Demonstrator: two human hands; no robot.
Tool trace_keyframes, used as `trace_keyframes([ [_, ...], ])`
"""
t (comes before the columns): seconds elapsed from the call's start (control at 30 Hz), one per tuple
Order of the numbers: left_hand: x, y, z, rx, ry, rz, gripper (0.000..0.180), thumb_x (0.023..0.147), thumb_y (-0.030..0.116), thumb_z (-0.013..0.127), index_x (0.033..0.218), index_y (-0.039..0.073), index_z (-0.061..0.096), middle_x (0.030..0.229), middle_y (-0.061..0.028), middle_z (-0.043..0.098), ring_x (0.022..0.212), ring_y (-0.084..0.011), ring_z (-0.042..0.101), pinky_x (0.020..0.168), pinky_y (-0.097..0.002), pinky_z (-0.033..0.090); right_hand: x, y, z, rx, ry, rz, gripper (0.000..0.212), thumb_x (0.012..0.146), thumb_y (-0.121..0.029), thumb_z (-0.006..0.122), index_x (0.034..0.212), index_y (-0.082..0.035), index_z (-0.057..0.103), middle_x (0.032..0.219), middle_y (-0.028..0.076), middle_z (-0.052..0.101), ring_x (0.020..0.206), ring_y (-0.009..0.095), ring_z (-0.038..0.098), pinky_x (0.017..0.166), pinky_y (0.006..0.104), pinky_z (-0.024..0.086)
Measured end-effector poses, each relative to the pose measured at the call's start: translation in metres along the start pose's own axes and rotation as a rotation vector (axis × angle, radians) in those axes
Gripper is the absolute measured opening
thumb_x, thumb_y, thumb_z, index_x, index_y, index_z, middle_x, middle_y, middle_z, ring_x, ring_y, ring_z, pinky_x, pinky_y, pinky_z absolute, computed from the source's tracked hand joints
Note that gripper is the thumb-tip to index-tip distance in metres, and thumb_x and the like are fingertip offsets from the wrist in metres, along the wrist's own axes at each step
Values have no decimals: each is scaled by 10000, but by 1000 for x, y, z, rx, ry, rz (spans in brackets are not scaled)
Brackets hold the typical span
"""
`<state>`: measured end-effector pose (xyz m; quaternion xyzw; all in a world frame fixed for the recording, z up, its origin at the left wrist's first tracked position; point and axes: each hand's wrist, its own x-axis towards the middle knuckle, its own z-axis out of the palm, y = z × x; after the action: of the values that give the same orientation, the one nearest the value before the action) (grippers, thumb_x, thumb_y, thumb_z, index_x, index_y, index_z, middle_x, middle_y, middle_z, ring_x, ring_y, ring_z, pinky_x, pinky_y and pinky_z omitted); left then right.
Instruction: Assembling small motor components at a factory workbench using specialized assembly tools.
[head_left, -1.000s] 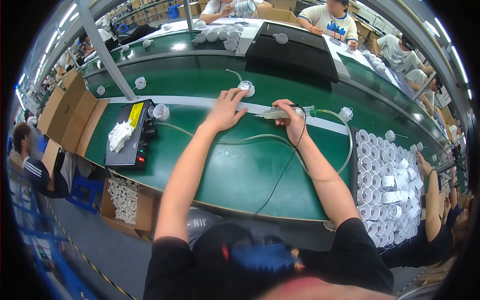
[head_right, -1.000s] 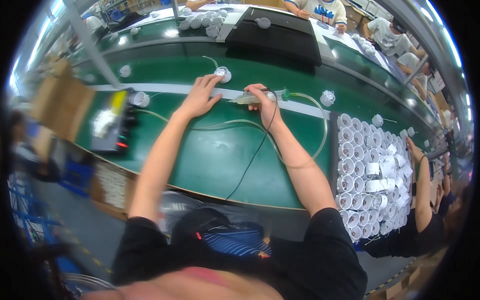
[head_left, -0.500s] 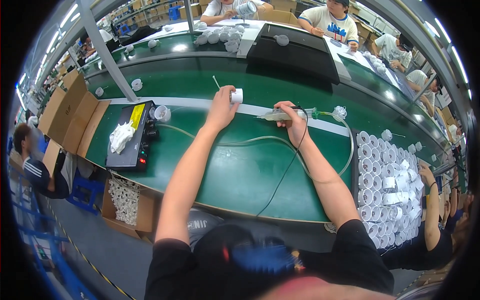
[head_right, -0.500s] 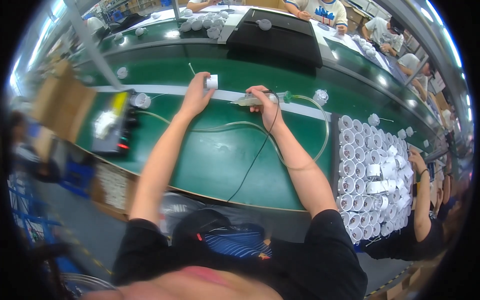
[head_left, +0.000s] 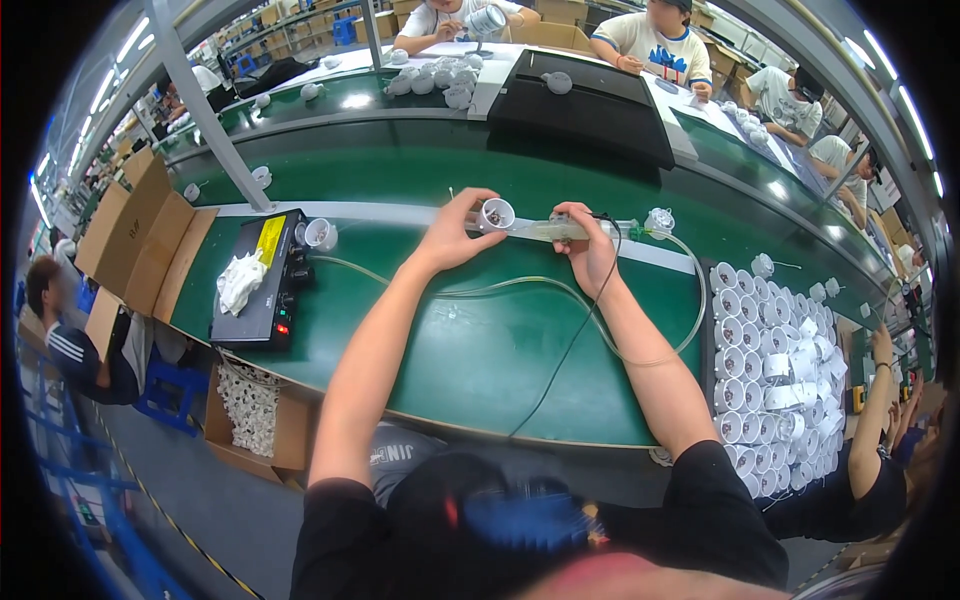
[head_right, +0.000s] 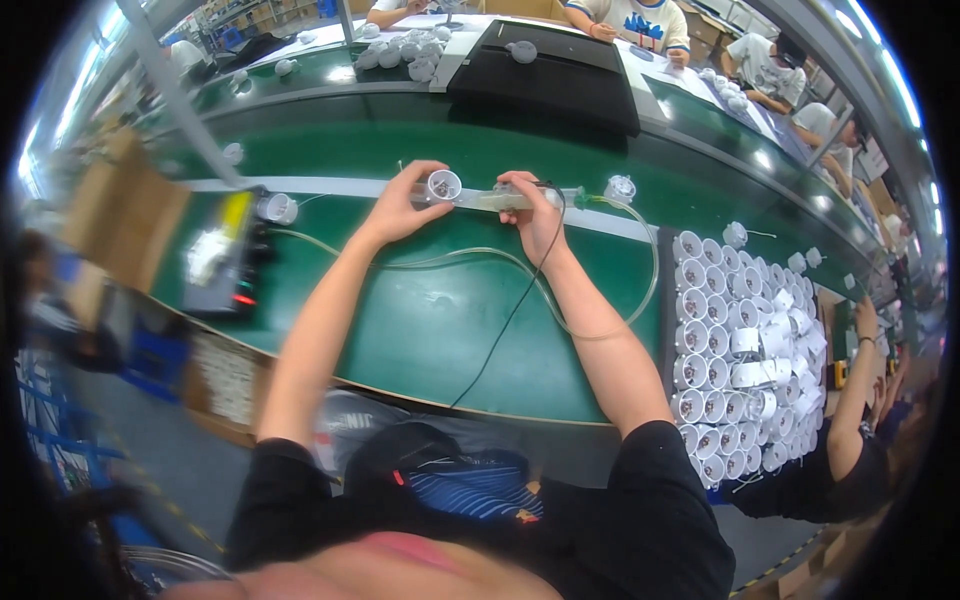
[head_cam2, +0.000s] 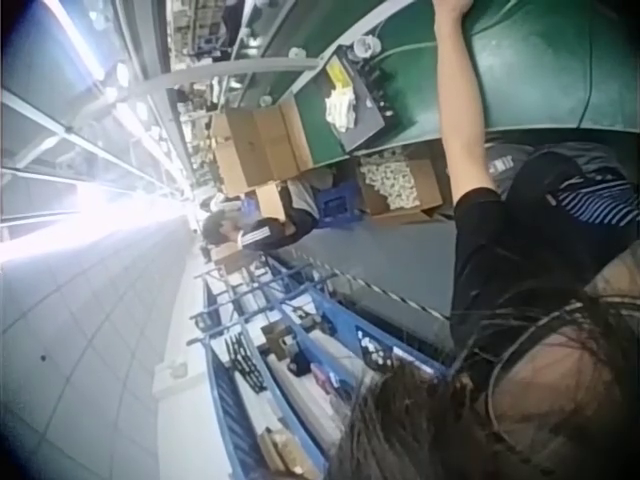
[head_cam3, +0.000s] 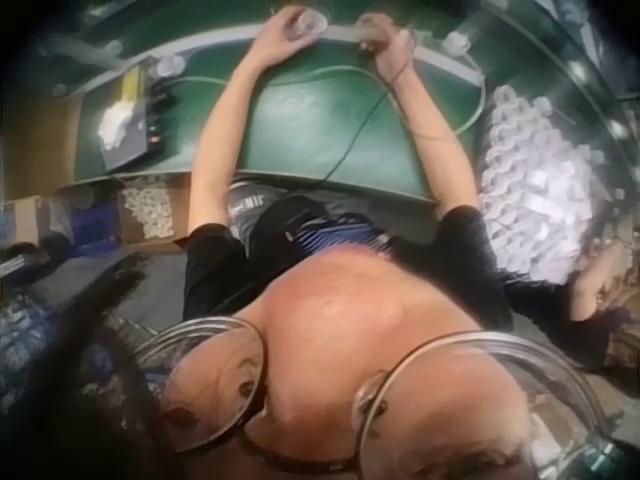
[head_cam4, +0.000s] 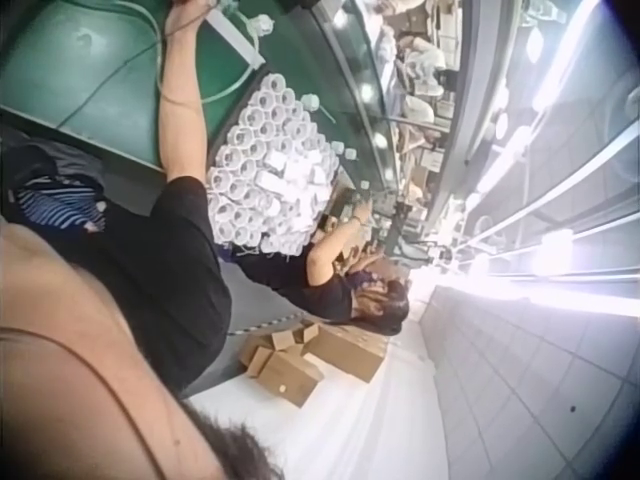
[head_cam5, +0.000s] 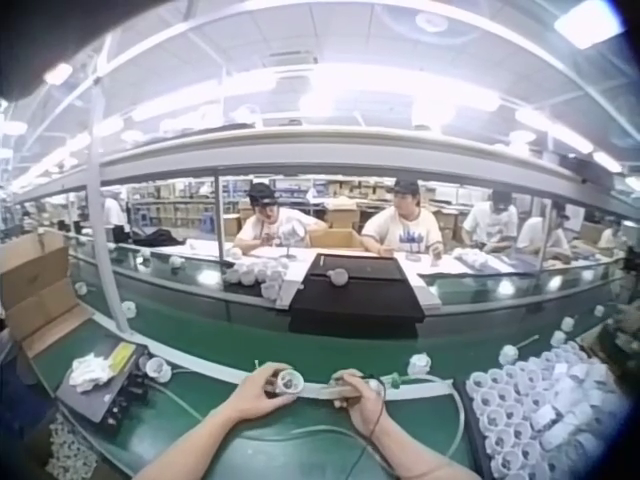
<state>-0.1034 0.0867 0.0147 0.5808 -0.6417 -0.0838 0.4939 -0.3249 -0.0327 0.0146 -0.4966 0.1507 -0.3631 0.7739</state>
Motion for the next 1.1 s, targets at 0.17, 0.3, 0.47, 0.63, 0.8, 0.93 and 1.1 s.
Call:
trace_keyframes([
  [0.17, -1, 5, -2, -136, -154, -258, 591, 776, 131, 821, 1300, 76, 552, 1236, -89, 634, 1127, -231, 634, 976, -357, 512, 0, 2, -6, 108, -7, -14, 240, 992, -281, 570, 1073, -68, 644, 998, 56, 610, 765, 162, 550, 663, 286, 429],
  [0.3, 1, 0, -5, -181, -174, -198, 573, 764, 123, 825, 1277, 78, 574, 1195, -81, 674, 1089, -228, 659, 993, -357, 503, 6, -2, -5, 336, 136, -8, 245, 1002, -280, 558, 1089, -66, 638, 1002, 56, 609, 779, 163, 552, 663, 283, 424],
  [0.47, 5, 6, -6, -151, -245, -177, 551, 766, 80, 810, 1275, 76, 597, 1235, -74, 658, 1159, -206, 628, 1076, -350, 456, 6, 2, -5, 127, 77, -50, 249, 1010, -277, 558, 1108, -61, 635, 998, 56, 616, 768, 161, 556, 678, 276, 421],
  [0.63, 1, 6, -3, -149, -252, -196, 553, 765, 62, 805, 1279, 82, 602, 1255, -67, 656, 1174, -213, 624, 1096, -360, 449, 2, 3, -3, -78, -29, -68, 265, 1014, -294, 567, 1112, -58, 635, 988, 54, 628, 756, 146, 564, 701, 263, 430],
  [0.8, -1, 8, -2, -147, -249, -199, 565, 766, 60, 808, 1292, 87, 602, 1261, -69, 656, 1177, -215, 624, 1095, -360, 451, -4, 3, 5, -192, -11, -40, 289, 1010, -320, 591, 1115, -55, 635, 975, 51, 642, 765, 125, 580, 714, 252, 439],
  [0.93, -1, 7, -2, -168, -255, -185, 572, 769, 58, 810, 1301, 90, 602, 1274, -71, 653, 1180, -218, 624, 1096, -360, 453, -1, 5, 5, -210, 7, -50, 302, 1000, -329, 618, 1120, -53, 638, 958, 49, 652, 766, 118, 586, 716, 252, 443],
  [1.1, 0, 6, -2, -154, -255, -188, 574, 771, 55, 810, 1305, 92, 603, 1281, -69, 652, 1181, -216, 624, 1095, -360, 455, 1, 6, 2, -207, 4, -43, 299, 994, -321, 630, 1124, -52, 639, 951, 50, 657, 759, 120, 586, 715, 251, 446],
])
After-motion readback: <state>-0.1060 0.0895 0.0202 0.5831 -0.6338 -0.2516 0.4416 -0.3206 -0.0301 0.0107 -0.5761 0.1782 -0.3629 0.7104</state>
